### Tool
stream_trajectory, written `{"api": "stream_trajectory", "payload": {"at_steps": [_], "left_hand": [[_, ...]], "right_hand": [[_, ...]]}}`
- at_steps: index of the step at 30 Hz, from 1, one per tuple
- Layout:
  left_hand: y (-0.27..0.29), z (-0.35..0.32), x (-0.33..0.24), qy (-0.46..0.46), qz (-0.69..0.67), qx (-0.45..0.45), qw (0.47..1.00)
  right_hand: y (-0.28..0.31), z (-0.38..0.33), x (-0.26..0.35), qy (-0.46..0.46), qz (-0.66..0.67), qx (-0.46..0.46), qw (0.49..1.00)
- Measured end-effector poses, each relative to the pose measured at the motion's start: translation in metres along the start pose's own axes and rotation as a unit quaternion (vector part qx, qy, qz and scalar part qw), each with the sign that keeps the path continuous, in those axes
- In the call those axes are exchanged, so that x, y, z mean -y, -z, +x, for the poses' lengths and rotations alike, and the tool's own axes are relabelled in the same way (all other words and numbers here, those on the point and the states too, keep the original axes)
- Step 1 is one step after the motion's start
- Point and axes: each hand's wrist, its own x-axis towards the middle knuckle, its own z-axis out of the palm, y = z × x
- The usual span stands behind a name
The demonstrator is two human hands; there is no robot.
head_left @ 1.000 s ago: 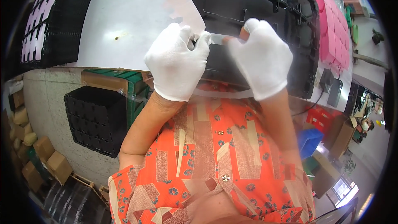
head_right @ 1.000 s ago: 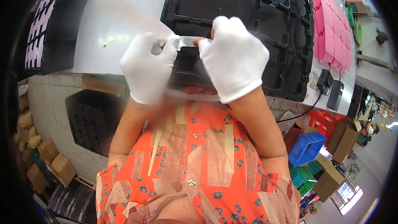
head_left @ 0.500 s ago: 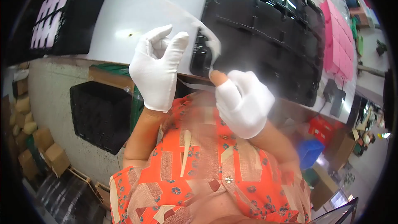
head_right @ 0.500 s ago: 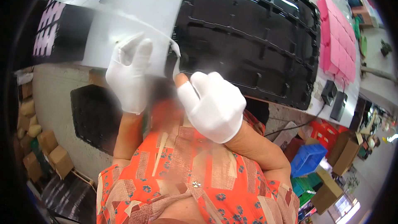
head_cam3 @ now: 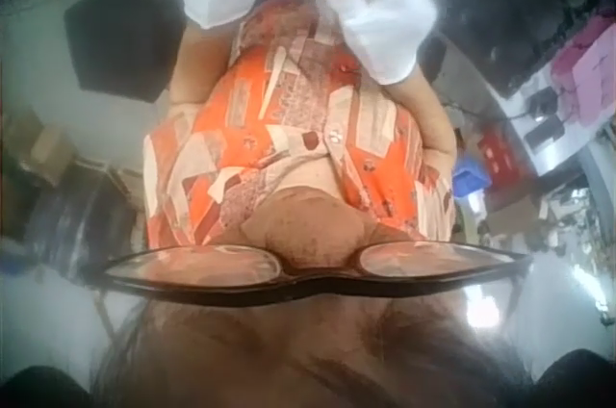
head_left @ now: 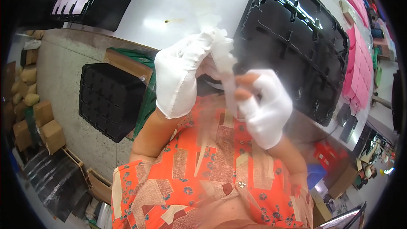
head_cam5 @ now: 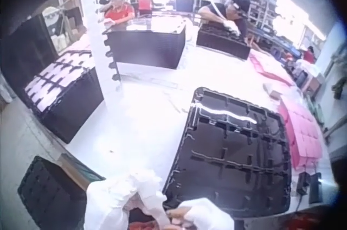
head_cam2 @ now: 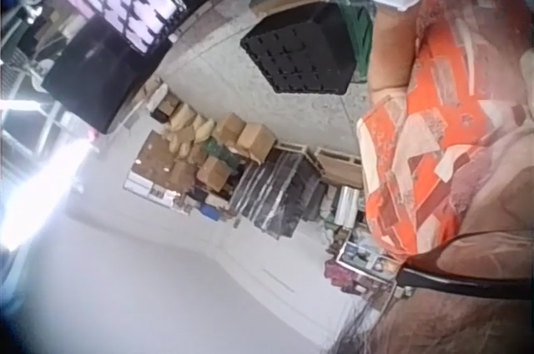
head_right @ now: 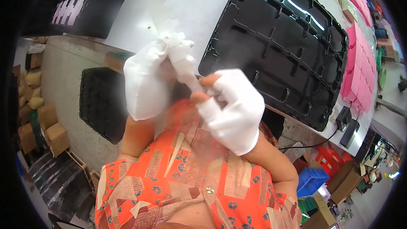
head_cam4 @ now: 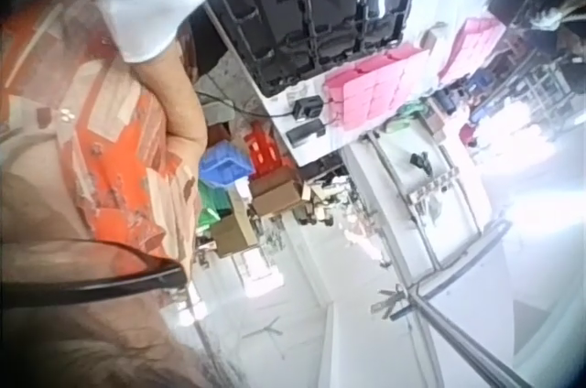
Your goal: The person assembles protective packaging by applying white adhesive strips to a black plastic tray, then placing a pink foam insert into the tray by hand.
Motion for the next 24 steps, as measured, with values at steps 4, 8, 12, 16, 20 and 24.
{"api": "stream_trajectory", "payload": {"at_steps": [4, 8, 12, 16, 20, 24], "left_hand": [[0.001, -0.001, -0.001, 0.007, 0.051, 0.049, 0.997], [-0.005, -0.004, 0.000, 0.028, 0.097, 0.030, 0.994], [-0.010, -0.007, -0.002, 0.037, 0.151, 0.024, 0.988], [-0.008, -0.005, 0.005, 0.009, 0.176, 0.029, 0.984], [-0.014, -0.004, 0.005, 0.007, 0.165, 0.020, 0.986], [-0.021, 0.000, 0.003, 0.047, 0.154, -0.004, 0.987]], "right_hand": [[0.006, 0.019, 0.011, -0.141, 0.153, 0.001, 0.978], [0.011, 0.022, 0.014, -0.182, 0.156, 0.012, 0.971], [0.008, 0.021, 0.009, -0.153, 0.116, -0.012, 0.981], [0.002, 0.017, 0.006, -0.106, 0.041, -0.062, 0.992], [-0.004, 0.016, -0.012, 0.024, -0.039, -0.097, 0.994], [0.009, 0.019, -0.024, 0.305, -0.232, -0.099, 0.918]]}}
